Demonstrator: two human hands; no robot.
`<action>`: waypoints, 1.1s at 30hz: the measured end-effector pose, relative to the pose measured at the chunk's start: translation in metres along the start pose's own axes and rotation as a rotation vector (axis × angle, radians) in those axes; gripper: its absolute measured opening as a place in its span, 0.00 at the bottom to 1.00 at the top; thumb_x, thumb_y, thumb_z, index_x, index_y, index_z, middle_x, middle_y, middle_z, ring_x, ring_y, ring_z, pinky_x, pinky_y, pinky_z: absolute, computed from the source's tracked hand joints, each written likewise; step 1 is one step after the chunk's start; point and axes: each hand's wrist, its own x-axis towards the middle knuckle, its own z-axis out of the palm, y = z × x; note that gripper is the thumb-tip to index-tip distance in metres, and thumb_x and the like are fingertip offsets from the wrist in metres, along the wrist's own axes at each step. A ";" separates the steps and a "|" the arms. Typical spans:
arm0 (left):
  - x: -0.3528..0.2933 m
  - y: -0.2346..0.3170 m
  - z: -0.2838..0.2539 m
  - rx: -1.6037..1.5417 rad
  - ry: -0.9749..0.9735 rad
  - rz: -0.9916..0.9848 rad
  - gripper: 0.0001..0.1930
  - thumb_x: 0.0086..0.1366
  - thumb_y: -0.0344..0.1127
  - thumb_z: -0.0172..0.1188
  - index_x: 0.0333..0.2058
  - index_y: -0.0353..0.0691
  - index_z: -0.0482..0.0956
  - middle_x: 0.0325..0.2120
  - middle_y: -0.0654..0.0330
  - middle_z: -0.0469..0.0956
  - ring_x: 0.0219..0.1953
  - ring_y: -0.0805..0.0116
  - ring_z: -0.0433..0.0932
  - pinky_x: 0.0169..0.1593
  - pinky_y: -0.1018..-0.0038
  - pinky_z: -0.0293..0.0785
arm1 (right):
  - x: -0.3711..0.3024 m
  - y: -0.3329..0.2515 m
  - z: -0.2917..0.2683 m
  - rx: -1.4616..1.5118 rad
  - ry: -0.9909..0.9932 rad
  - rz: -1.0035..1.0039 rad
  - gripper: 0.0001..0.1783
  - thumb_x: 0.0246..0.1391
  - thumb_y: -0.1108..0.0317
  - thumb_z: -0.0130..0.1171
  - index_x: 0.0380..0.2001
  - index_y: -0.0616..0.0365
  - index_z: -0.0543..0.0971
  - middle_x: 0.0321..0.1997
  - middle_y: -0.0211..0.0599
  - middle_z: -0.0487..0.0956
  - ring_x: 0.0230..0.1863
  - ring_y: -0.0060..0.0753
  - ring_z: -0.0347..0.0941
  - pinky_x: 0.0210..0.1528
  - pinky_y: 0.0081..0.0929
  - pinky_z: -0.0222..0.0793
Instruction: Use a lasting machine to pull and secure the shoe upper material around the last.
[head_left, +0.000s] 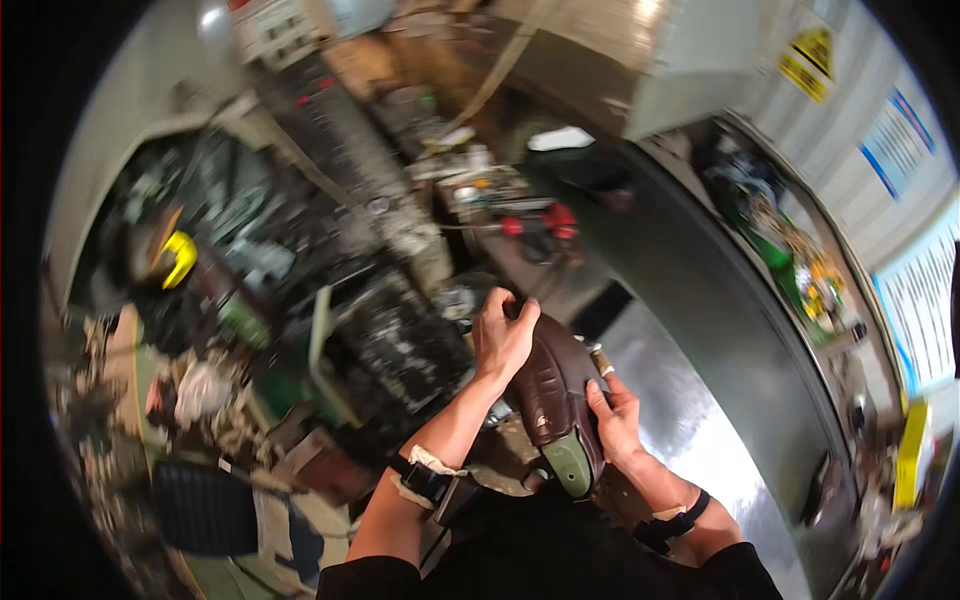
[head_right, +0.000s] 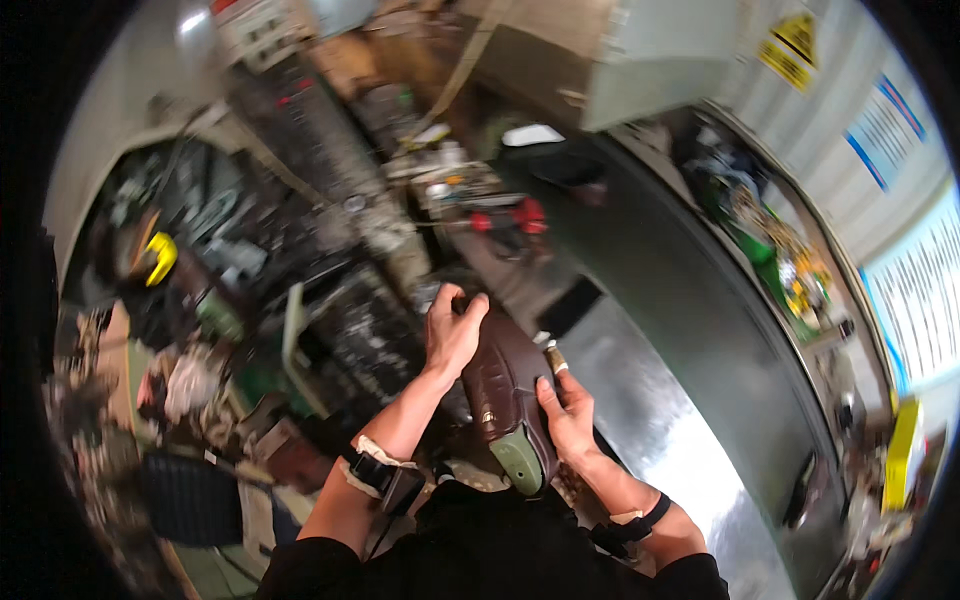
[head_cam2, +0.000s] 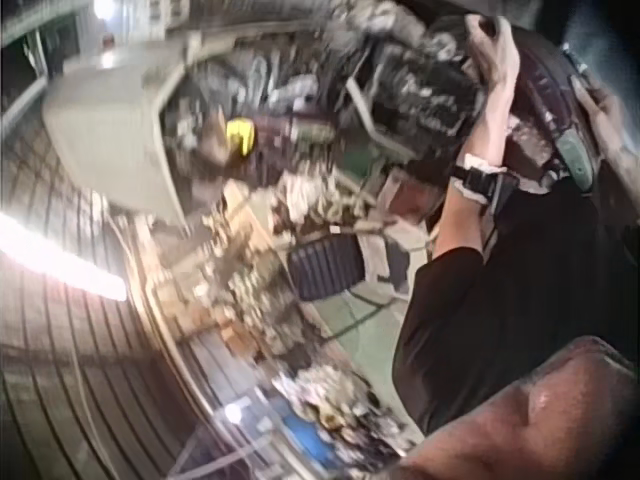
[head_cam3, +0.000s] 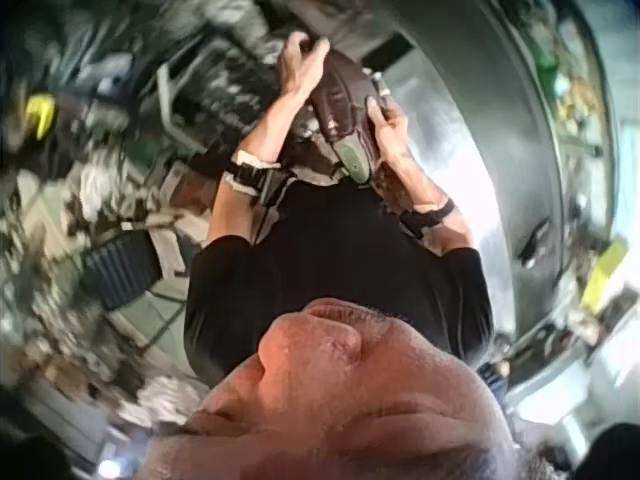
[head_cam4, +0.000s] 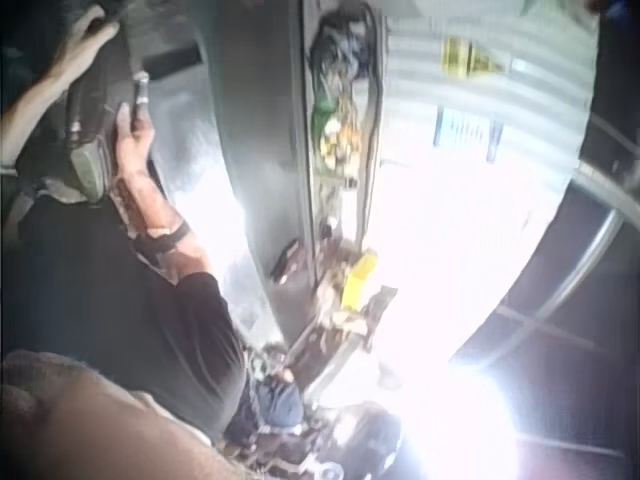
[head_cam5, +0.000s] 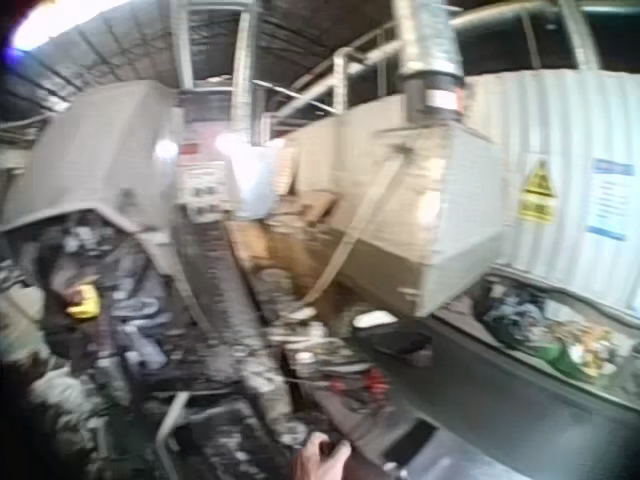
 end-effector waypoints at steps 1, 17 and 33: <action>0.006 -0.001 -0.027 -0.014 0.066 -0.047 0.19 0.58 0.46 0.65 0.35 0.34 0.75 0.24 0.49 0.77 0.30 0.52 0.77 0.39 0.59 0.72 | 0.005 0.002 0.022 -0.006 -0.049 0.011 0.22 0.68 0.70 0.56 0.63 0.66 0.71 0.51 0.33 0.81 0.49 0.20 0.74 0.53 0.21 0.71; 0.083 -0.119 -0.366 0.105 0.926 0.047 0.59 0.44 0.43 0.82 0.69 0.36 0.53 0.61 0.38 0.64 0.63 0.41 0.64 0.66 0.52 0.61 | -0.009 0.047 0.338 0.285 -0.395 0.218 0.31 0.67 0.70 0.59 0.68 0.61 0.61 0.51 0.40 0.80 0.45 0.26 0.78 0.47 0.26 0.78; -0.016 -0.138 -0.432 -1.124 0.418 -0.347 0.24 0.72 0.46 0.57 0.57 0.33 0.76 0.51 0.58 0.80 0.51 0.67 0.79 0.54 0.69 0.73 | 0.054 0.125 0.465 0.255 -0.425 0.330 0.27 0.66 0.64 0.61 0.64 0.60 0.69 0.53 0.37 0.79 0.50 0.25 0.74 0.52 0.25 0.73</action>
